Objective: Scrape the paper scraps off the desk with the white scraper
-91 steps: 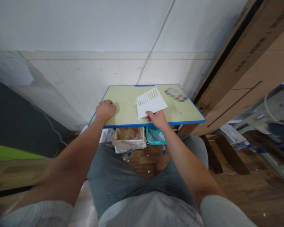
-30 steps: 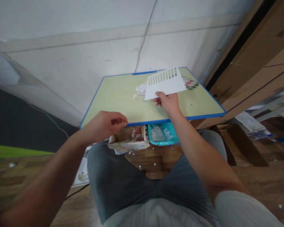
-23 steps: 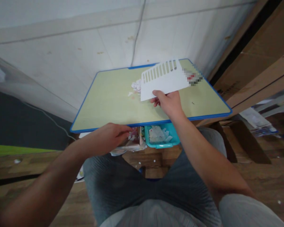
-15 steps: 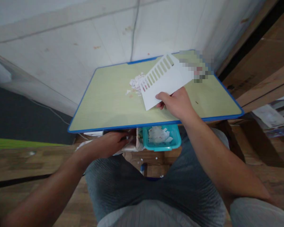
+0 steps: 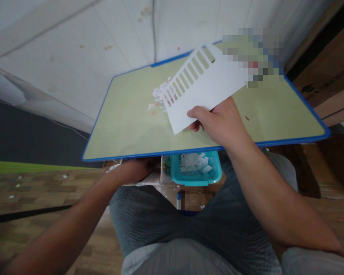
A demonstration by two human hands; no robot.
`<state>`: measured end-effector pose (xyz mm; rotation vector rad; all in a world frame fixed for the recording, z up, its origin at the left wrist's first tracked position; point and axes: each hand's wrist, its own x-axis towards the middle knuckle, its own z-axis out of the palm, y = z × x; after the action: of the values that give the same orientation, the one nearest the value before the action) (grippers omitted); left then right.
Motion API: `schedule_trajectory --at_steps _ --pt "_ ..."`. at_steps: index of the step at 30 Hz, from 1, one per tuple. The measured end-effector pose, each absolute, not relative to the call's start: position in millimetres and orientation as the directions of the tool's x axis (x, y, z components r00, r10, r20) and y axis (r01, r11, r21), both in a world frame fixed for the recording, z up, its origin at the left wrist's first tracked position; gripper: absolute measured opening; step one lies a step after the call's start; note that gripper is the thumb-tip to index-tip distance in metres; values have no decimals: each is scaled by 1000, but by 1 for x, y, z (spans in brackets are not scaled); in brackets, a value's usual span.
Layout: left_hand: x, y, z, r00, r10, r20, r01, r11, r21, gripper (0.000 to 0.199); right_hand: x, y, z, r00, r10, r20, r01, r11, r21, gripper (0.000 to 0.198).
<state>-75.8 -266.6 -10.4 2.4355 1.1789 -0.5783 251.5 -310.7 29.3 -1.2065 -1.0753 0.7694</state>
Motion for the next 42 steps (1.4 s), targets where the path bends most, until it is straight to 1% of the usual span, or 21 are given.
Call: schedule_trajectory --at_steps 3,5,8,11,13,15,17,18,21,24,26,28,30,33,35,38,40,42 --pt "-75 -269 -3 538 635 -554 799 -593 97 40 252 -311 31 323 920 224 76 210 -975 21" --pt "-75 -272 4 528 637 -561 808 -580 102 39 251 -312 32 335 914 230 85 214 -973 22" --pt "-74 -276 18 541 614 -574 810 -564 161 35 251 -314 34 359 903 235 106 210 -972 20" --pt "-72 -284 35 534 602 -593 823 -532 201 27 251 -316 35 373 897 236 115 208 -971 19" --pt "-73 -292 46 525 636 -567 843 -481 241 23 250 -317 36 377 895 240 111 213 -971 19" --pt "-77 -300 57 516 704 -489 857 -431 283 24 250 -317 36 384 893 233 108 207 -972 18" --pt "-81 -306 66 514 756 -405 852 -394 345 22 248 -317 36 398 889 229 104 204 -973 18" --pt "-83 -308 69 517 775 -363 839 -374 395 22 248 -317 37 403 886 230 98 208 -973 17" --pt "-80 -312 77 542 805 -241 741 -321 590 26 247 -316 36 415 879 236 77 224 -971 16" --pt "-62 -313 82 608 783 -128 588 -335 736 25 248 -315 34 454 858 242 60 242 -969 18" --pt "-47 -312 83 690 716 -105 503 -371 781 24 248 -315 33 490 839 235 30 253 -967 18" --pt "-37 -312 83 762 639 -106 459 -419 783 26 248 -314 33 514 827 227 -8 269 -963 17" --pt "-38 -311 82 784 606 -132 477 -455 752 29 248 -313 32 518 824 231 -31 288 -957 15" --pt "-55 -315 79 755 630 -182 543 -445 712 32 249 -313 31 503 830 241 -26 293 -956 15" --pt "-69 -319 78 744 646 -170 535 -424 731 34 251 -313 30 489 837 247 -10 289 -957 18" --pt "-82 -324 74 711 678 -184 574 -410 709 25 253 -312 27 477 842 252 7 283 -959 24" --pt "-83 -323 69 662 720 -207 648 -411 641 26 253 -312 27 482 839 252 8 284 -959 27" --pt "-80 -319 61 630 720 -291 740 -443 506 29 252 -312 29 483 841 242 0 277 -961 26"
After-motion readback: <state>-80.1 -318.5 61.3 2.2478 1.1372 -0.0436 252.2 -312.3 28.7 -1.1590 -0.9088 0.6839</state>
